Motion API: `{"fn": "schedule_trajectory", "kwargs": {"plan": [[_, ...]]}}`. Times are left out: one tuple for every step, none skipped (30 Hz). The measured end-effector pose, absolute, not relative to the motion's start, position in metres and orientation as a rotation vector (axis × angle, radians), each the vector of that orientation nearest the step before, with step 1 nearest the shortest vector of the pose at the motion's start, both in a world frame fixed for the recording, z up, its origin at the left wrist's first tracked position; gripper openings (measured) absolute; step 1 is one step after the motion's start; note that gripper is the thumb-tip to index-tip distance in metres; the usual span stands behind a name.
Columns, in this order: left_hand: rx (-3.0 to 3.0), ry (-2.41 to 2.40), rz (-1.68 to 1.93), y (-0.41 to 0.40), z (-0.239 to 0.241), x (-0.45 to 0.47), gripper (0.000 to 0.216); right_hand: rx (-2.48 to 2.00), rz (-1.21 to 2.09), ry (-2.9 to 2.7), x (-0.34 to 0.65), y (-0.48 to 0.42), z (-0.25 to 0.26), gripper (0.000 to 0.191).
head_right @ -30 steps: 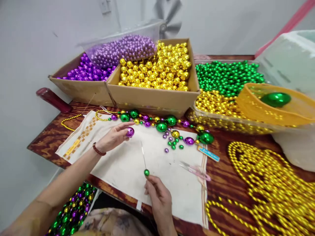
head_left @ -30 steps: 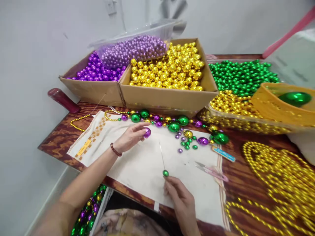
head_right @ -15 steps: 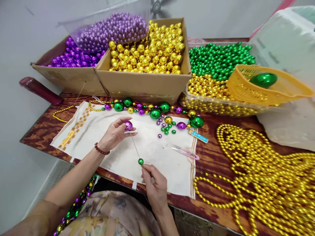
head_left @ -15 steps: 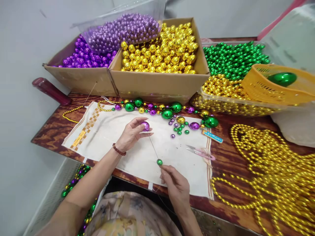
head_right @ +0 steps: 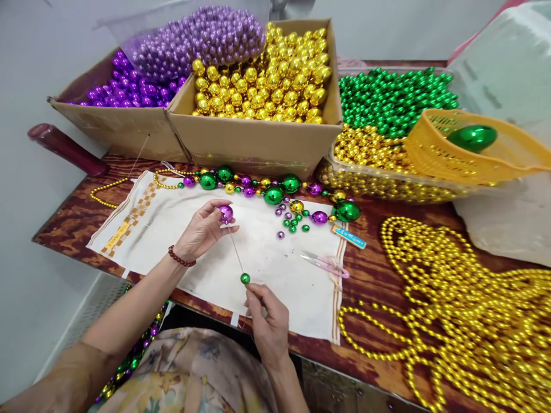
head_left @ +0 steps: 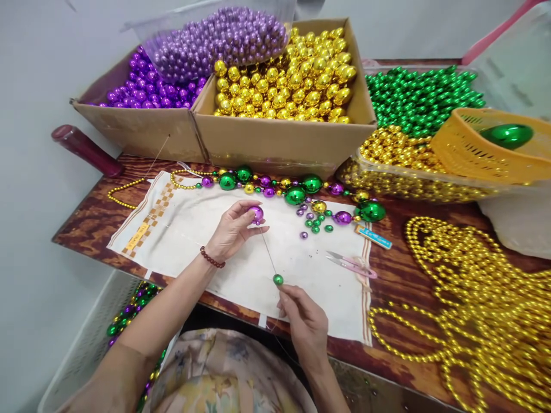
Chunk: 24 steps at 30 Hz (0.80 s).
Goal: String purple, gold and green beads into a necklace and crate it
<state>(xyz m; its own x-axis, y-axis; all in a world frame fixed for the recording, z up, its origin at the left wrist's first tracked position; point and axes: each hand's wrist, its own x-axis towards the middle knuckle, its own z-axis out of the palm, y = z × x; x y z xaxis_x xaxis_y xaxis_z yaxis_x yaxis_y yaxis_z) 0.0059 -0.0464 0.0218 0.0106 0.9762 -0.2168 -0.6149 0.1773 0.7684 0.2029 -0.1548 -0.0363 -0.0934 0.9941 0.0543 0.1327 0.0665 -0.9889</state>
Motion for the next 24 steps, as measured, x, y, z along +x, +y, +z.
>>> {"fn": "schedule_trajectory", "kwargs": {"plan": [[0.545, 0.838, 1.339, -0.047, 0.022, 0.006, 0.04, -1.219, 1.16, -1.397, 0.202, -0.155, -0.037, 0.014], [0.548, 0.829, 1.338, -0.047, 0.021, 0.007, 0.041, -1.217, 1.16, -1.39, 0.201, -0.155, -0.038, 0.014], [0.549, 0.826, 1.339, -0.047, 0.02, 0.008, 0.042, -1.214, 1.162, -1.383, 0.2, -0.155, -0.039, 0.013], [0.551, 0.83, 1.344, -0.047, 0.02, 0.009, 0.043, -1.213, 1.166, -1.375, 0.199, -0.156, -0.041, 0.013], [0.557, 0.84, 1.353, -0.047, 0.018, 0.011, 0.044, -1.214, 1.173, -1.364, 0.198, -0.156, -0.042, 0.013], [0.57, 0.853, 1.367, -0.048, 0.017, 0.013, 0.046, -1.215, 1.181, -1.35, 0.197, -0.157, -0.043, 0.013], [0.589, 0.865, 1.387, -0.048, 0.016, 0.014, 0.047, -1.213, 1.189, -1.335, 0.195, -0.157, -0.044, 0.013], [0.616, 0.876, 1.411, -0.049, 0.014, 0.017, 0.049, -1.211, 1.194, -1.318, 0.193, -0.156, -0.044, 0.013], [0.649, 0.883, 1.435, -0.05, 0.013, 0.019, 0.052, -1.207, 1.196, -1.302, 0.191, -0.156, -0.044, 0.013], [0.685, 0.887, 1.453, -0.052, 0.012, 0.021, 0.054, -1.198, 1.196, -1.286, 0.189, -0.155, -0.044, 0.013], [0.719, 0.887, 1.469, -0.054, 0.011, 0.023, 0.056, -1.185, 1.195, -1.272, 0.186, -0.153, -0.044, 0.012], [0.745, 0.887, 1.485, -0.056, 0.011, 0.024, 0.057, -1.171, 1.195, -1.259, 0.183, -0.152, -0.044, 0.012], [0.764, 0.886, 1.499, -0.058, 0.011, 0.025, 0.057, -1.157, 1.197, -1.248, 0.18, -0.15, -0.044, 0.012], [0.775, 0.885, 1.51, -0.059, 0.012, 0.026, 0.056, -1.143, 1.197, -1.241, 0.178, -0.149, -0.043, 0.012], [0.779, 0.886, 1.519, -0.061, 0.012, 0.027, 0.054, -1.131, 1.197, -1.236, 0.176, -0.148, -0.043, 0.011], [0.777, 0.888, 1.522, -0.062, 0.013, 0.027, 0.052, -1.12, 1.196, -1.234, 0.175, -0.148, -0.043, 0.011], [0.773, 0.892, 1.522, -0.064, 0.014, 0.027, 0.049, -1.11, 1.195, -1.235, 0.174, -0.148, -0.044, 0.011], [0.769, 0.897, 1.518, -0.065, 0.015, 0.026, 0.046, -1.103, 1.193, -1.236, 0.174, -0.148, -0.044, 0.011], [0.767, 0.901, 1.513, -0.065, 0.016, 0.026, 0.044, -1.097, 1.194, -1.236, 0.174, -0.149, -0.044, 0.011], [0.768, 0.902, 1.508, -0.066, 0.017, 0.026, 0.042, -1.092, 1.197, -1.234, 0.174, -0.149, -0.045, 0.011], [0.774, 0.9, 1.504, -0.068, 0.018, 0.026, 0.04, -1.09, 1.201, -1.23, 0.174, -0.15, -0.045, 0.011], [0.789, 0.895, 1.502, -0.069, 0.019, 0.026, 0.038, -1.09, 1.206, -1.223, 0.175, -0.15, -0.045, 0.011], [0.814, 0.891, 1.502, -0.071, 0.021, 0.027, 0.037, -1.09, 1.212, -1.214, 0.175, -0.15, -0.046, 0.011], [0.849, 0.89, 1.507, -0.074, 0.024, 0.028, 0.037, -1.088, 1.218, -1.205, 0.175, -0.149, -0.046, 0.011]]}}
